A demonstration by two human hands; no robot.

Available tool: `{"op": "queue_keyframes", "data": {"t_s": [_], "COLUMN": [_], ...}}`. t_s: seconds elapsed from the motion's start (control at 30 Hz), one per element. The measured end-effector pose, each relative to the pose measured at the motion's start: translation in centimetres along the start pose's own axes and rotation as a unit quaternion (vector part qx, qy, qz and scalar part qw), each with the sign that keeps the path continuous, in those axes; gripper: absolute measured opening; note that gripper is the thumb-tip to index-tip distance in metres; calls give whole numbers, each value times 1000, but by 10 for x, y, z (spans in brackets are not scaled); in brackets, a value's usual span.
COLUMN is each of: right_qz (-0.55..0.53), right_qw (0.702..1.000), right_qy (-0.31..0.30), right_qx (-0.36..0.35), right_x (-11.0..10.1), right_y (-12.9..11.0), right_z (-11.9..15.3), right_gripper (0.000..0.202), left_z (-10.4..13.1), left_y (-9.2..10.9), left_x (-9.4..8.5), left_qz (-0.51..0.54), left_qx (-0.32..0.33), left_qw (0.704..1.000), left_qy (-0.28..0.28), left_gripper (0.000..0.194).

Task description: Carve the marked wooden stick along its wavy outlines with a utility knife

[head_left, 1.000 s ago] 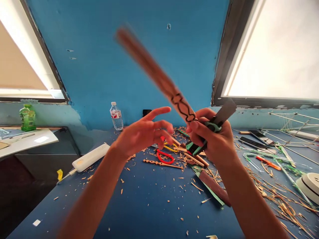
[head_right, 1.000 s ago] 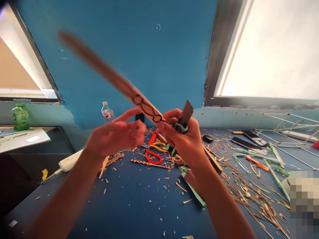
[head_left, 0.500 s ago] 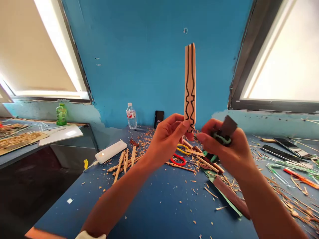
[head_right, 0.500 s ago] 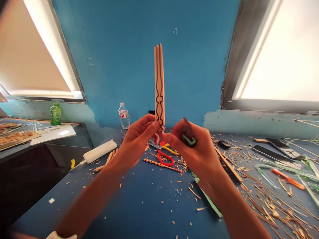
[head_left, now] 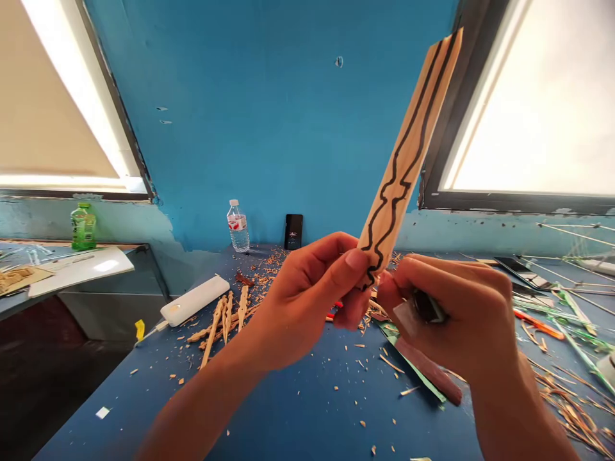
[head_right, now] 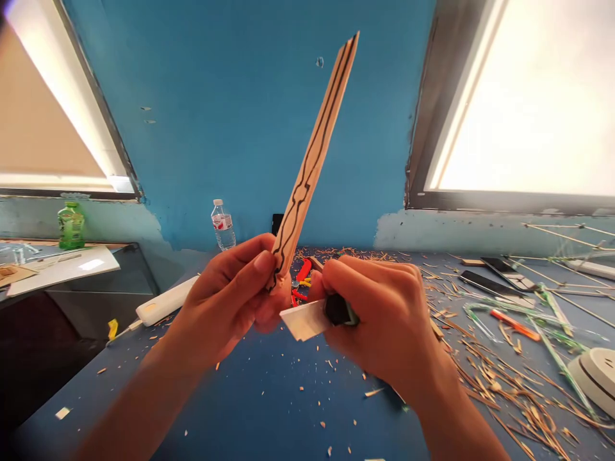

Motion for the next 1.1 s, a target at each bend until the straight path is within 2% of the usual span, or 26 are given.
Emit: {"op": "queue_keyframes", "data": {"t_s": [0.23,0.43,0.73,0.9,1.1], "right_qz": [-58,-90,-92,-53,1], "right_qw": [997,995,994,991,981], "right_qy": [-15,-14,-39,-68,-91], "right_qx": [53,36,51,105,172], "right_x": [4,7,10,20,31], "right_y": [6,4,7,22,45], "right_z": [4,0,2,5,6], "right_gripper": [18,19,16,16,14], "left_z": [-4,-5,-6,-9,-22], "left_y": [-11,-11,-12,-21,-34], "left_x": [9,9,7,2,-4], "left_qz": [-33,-48,-69,-76,-26], "left_qx": [-11,-3,-4,-6,-7], "left_qw": [999,998,997,997,1000], "left_qy": [-32,-31,-23,-26,-2], "left_gripper": [23,23,22,28,31]}}
Point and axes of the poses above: each hand's wrist, its own z-axis away from the middle knuckle, its own x-axis out of the palm, y = z × x, the point moved 7 cm from there along -z, towards the middle knuckle, and after that the axes turned 2 degrees about y, right-handed, at the moved point
